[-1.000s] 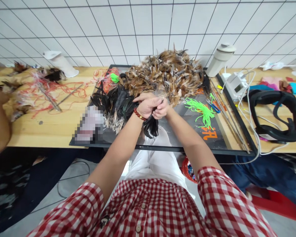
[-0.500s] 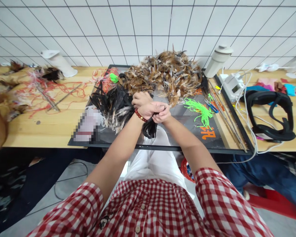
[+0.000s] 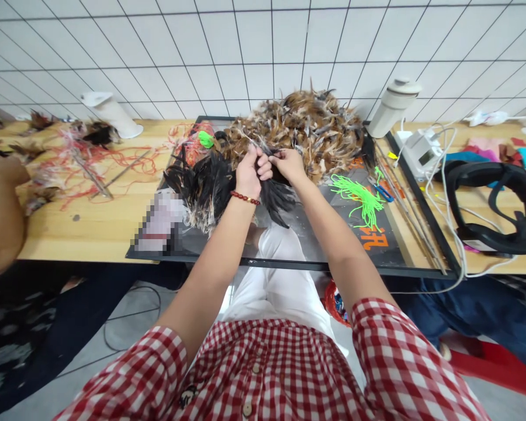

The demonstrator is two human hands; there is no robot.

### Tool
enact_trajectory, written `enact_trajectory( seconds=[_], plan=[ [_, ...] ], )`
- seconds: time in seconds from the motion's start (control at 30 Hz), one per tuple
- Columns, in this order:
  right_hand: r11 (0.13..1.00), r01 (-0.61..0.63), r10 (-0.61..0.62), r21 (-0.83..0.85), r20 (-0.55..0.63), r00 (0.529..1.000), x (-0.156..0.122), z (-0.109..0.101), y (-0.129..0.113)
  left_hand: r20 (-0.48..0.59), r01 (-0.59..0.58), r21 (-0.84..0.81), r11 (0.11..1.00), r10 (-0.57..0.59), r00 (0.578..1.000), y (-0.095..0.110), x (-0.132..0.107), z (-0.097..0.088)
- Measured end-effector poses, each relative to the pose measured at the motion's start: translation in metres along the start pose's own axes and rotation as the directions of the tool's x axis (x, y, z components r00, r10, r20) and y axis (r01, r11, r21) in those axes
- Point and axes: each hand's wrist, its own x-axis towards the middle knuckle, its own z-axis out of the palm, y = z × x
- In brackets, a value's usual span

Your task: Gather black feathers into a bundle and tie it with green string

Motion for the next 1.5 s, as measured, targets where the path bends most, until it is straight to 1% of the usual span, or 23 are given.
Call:
enact_trajectory(
  seconds=[0.03, 0.1, 0.13, 0.2, 0.33, 0.43, 0.47, 0.53, 0.6, 0.63, 0.77, 0.9, 1.03, 1.2, 1.3, 1.37, 1.4, 1.43, 1.5],
  plan=[
    [1.0, -0.025, 0.025, 0.013, -0.021, 0.999, 0.001, 0.0, -0.002, -0.082, -0.075, -0.011, 0.997, 0.074, 0.994, 0.0, 0.005, -0.002],
    [0.996, -0.063, 0.066, 0.058, -0.045, 0.997, 0.001, -0.002, -0.008, -0.21, -0.18, -0.01, 0.984, 0.174, 0.962, 0.002, 0.012, -0.007],
    [0.994, -0.073, 0.077, 0.085, -0.038, 0.996, 0.0, -0.003, -0.011, -0.248, -0.204, -0.004, 0.979, 0.197, 0.949, 0.003, 0.015, -0.009],
    [0.988, -0.078, 0.08, 0.132, -0.008, 0.997, -0.004, -0.005, -0.018, -0.277, -0.206, 0.011, 0.978, 0.201, 0.94, 0.005, 0.018, -0.013],
    [0.987, -0.068, 0.054, 0.147, 0.091, 0.994, -0.01, -0.009, -0.028, -0.269, -0.173, 0.053, 0.984, 0.18, 0.946, 0.007, 0.019, -0.017],
    [0.99, -0.056, 0.038, 0.129, 0.137, 0.99, -0.009, -0.011, -0.027, -0.27, -0.175, 0.091, 0.98, 0.193, 0.943, 0.008, 0.018, -0.017],
    [0.989, -0.051, 0.032, 0.141, 0.133, 0.991, -0.007, -0.012, -0.025, -0.265, -0.171, 0.102, 0.98, 0.193, 0.945, 0.008, 0.018, -0.017],
    [0.977, -0.05, 0.034, 0.207, 0.08, 0.996, -0.003, -0.013, -0.022, -0.254, -0.168, 0.114, 0.979, 0.192, 0.948, 0.009, 0.018, -0.018],
    [0.957, -0.06, 0.054, 0.284, 0.03, 0.998, 0.0, -0.013, -0.02, -0.251, -0.18, 0.112, 0.977, 0.203, 0.947, 0.009, 0.02, -0.019],
    [0.949, -0.069, 0.064, 0.308, 0.026, 0.998, 0.001, -0.013, -0.02, -0.25, -0.187, 0.107, 0.977, 0.208, 0.946, 0.008, 0.021, -0.02],
    [0.923, -0.116, 0.089, 0.367, 0.088, 0.992, 0.001, -0.012, -0.018, -0.227, -0.177, 0.094, 0.98, 0.194, 0.954, 0.007, 0.025, -0.024],
    [0.884, -0.166, 0.129, 0.438, 0.113, 0.985, -0.003, -0.009, -0.019, -0.222, -0.155, 0.123, 0.98, 0.179, 0.958, 0.007, 0.024, -0.024],
    [0.869, -0.16, 0.099, 0.468, 0.151, 0.984, -0.008, -0.007, -0.027, -0.207, -0.147, 0.16, 0.976, 0.179, 0.962, 0.008, 0.021, -0.019],
    [0.9, -0.138, 0.047, 0.414, 0.222, 0.974, -0.014, -0.01, -0.038, -0.222, -0.164, 0.175, 0.971, 0.201, 0.954, 0.005, 0.021, -0.019],
    [0.933, -0.119, 0.025, 0.339, 0.269, 0.963, -0.015, -0.016, -0.04, -0.207, -0.159, 0.203, 0.966, 0.201, 0.957, 0.002, 0.026, -0.023],
    [0.964, -0.07, -0.011, 0.255, 0.304, 0.953, -0.014, -0.022, -0.04, -0.188, -0.17, 0.209, 0.963, 0.211, 0.959, 0.001, 0.028, -0.025],
    [0.98, -0.023, -0.038, 0.2, 0.299, 0.953, -0.013, -0.025, -0.041, -0.182, -0.178, 0.203, 0.963, 0.216, 0.959, 0.001, 0.028, -0.025],
    [0.989, 0.039, -0.076, 0.143, 0.267, 0.961, -0.012, -0.028, -0.042, -0.174, -0.179, 0.193, 0.965, 0.213, 0.961, 0.001, 0.027, -0.024],
    [0.983, 0.179, -0.184, 0.049, 0.146, 0.972, -0.011, -0.034, -0.046, -0.134, -0.137, 0.178, 0.974, 0.162, 0.978, 0.001, 0.021, -0.021]
  ],
)
